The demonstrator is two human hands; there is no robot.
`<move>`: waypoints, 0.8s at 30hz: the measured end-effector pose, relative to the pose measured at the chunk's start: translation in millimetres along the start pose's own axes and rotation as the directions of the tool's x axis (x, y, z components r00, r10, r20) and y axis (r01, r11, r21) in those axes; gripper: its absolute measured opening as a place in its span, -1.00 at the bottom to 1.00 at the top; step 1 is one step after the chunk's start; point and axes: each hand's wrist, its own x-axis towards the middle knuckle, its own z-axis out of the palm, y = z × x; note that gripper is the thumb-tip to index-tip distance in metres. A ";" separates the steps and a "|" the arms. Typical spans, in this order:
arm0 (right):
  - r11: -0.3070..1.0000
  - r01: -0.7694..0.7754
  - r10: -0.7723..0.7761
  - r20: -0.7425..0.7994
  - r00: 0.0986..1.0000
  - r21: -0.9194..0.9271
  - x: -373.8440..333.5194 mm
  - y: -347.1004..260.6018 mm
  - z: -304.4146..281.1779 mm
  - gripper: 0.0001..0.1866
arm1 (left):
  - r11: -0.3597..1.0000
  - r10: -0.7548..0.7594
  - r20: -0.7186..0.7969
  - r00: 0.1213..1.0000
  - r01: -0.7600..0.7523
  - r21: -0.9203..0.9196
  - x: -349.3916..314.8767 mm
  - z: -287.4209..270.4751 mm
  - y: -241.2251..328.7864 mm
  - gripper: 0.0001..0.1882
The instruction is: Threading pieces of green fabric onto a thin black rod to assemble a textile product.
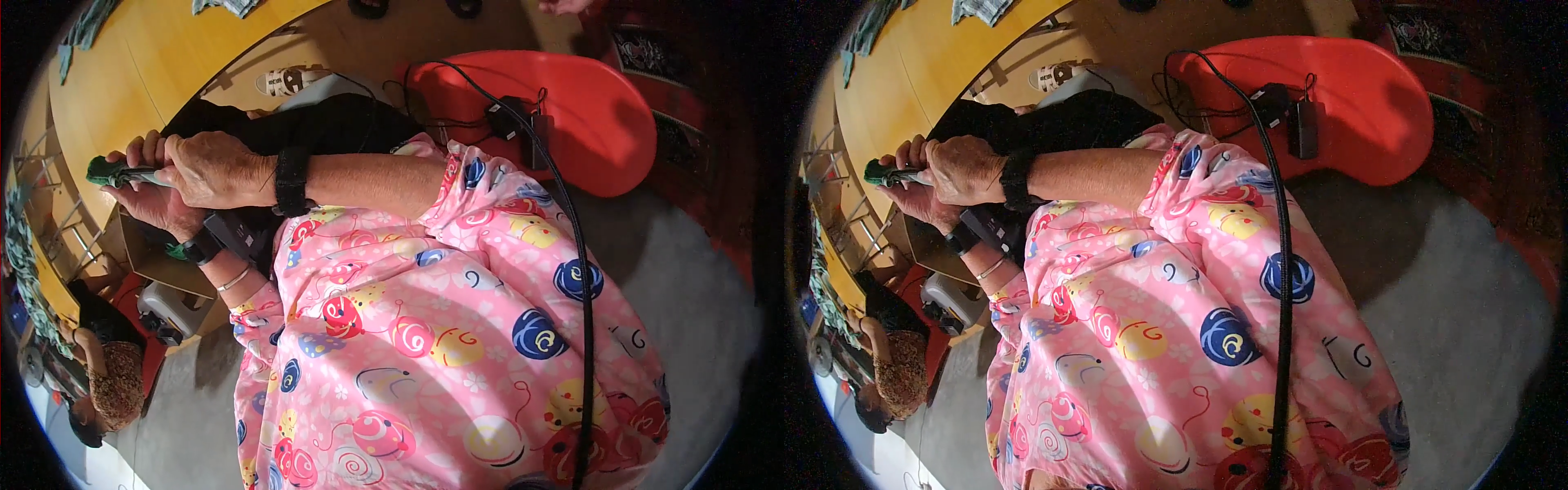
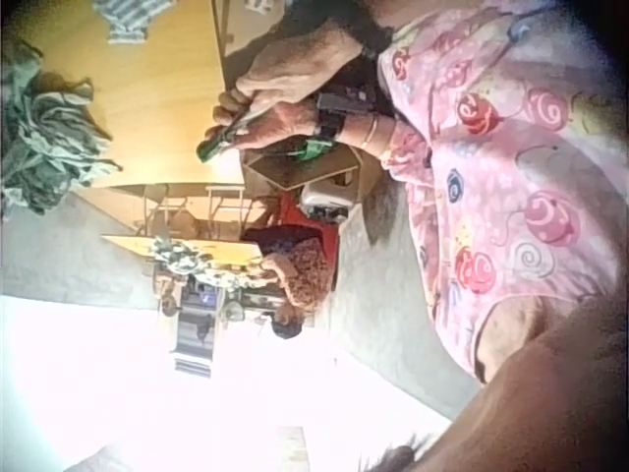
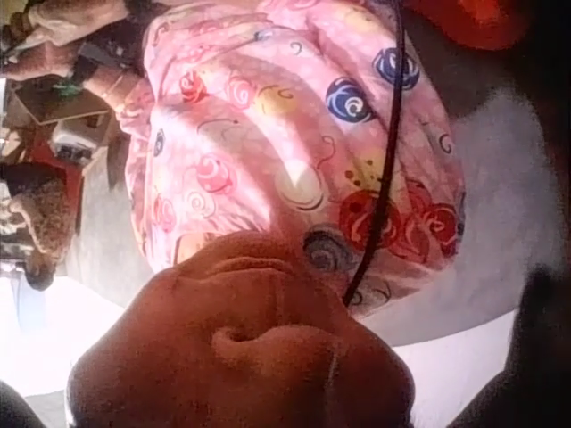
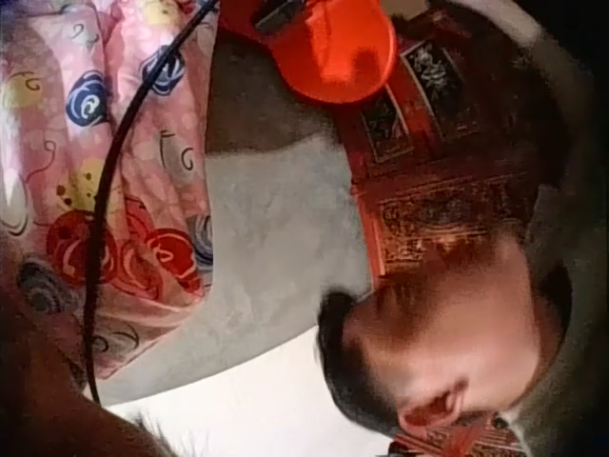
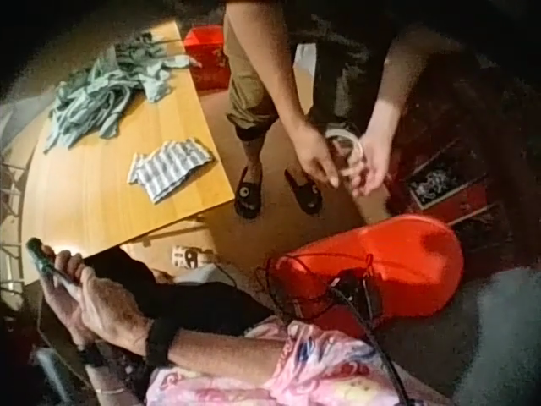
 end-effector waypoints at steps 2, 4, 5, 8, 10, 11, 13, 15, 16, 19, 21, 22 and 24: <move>1.000 0.014 -0.014 -0.008 1.000 -0.002 -0.4 1.2 0.4 -0.69 | 0.999 0.027 -0.021 0.999 -0.026 0.025 -0.5 0.2 -1.5 -0.63; 0.999 0.017 -0.016 0.012 1.000 -0.029 -1.2 -0.1 -0.1 -0.69 | 0.997 0.058 -0.046 0.997 -0.055 0.053 -2.4 -1.1 -1.8 -0.63; 0.999 0.018 -0.018 0.012 1.000 -0.027 -1.4 -1.1 0.7 -0.69 | 0.999 0.038 -0.017 0.999 -0.037 0.028 -2.7 -1.9 -0.2 -0.64; 1.000 -0.016 0.016 0.030 0.999 0.004 -3.1 -0.4 2.9 -0.68 | 1.000 0.017 -0.018 1.000 -0.018 -0.016 -4.5 -3.7 2.2 -0.68; 0.999 0.029 -0.030 -0.016 0.999 -0.031 -5.7 5.6 3.8 -0.68 | 0.999 0.010 -0.049 0.999 -0.012 -0.043 -4.2 -7.5 -2.9 -0.71; 0.999 0.032 -0.032 -0.015 0.999 -0.026 -6.0 4.3 4.8 -0.68 | 0.999 0.021 -0.052 0.998 -0.023 -0.041 -4.6 -7.9 -2.1 -0.73; 1.000 0.008 -0.008 -0.021 1.000 -0.014 -6.8 2.5 6.3 -0.67 | 0.999 0.033 -0.057 0.998 -0.035 -0.036 -5.7 -8.4 0.4 -0.73; 0.999 -0.024 0.024 0.005 1.000 -0.025 -6.4 0.9 4.1 -0.67 | 0.999 0.033 -0.093 0.995 -0.036 -0.037 -5.9 -7.0 0.4 -0.74; 0.998 -0.054 0.055 0.032 0.998 -0.039 -6.0 0.5 2.8 -0.67 | 0.999 0.031 -0.095 0.995 -0.034 -0.036 -4.9 -6.9 0.0 -0.74; 0.999 -0.017 0.018 -0.038 0.999 0.033 -6.8 3.8 1.4 -0.67 | 0.994 -0.016 -0.075 0.997 0.008 -0.110 -2.4 -8.2 -2.5 -0.75; 0.998 -0.016 0.017 -0.019 1.000 0.059 -6.0 2.0 3.3 -0.67 | 0.999 0.045 -0.098 0.994 -0.043 0.030 -5.0 -6.0 0.5 -0.76; 0.997 -0.013 0.014 -0.004 1.000 0.080 -5.1 1.5 4.2 -0.67 | 0.998 0.049 -0.105 0.993 -0.046 0.034 -4.3 -6.2 2.9 -0.76; 0.999 -0.009 0.010 -0.022 1.000 0.046 -5.2 3.5 3.0 -0.66 | 0.998 0.050 -0.124 0.991 -0.047 0.032 -2.9 -8.7 3.3 -0.73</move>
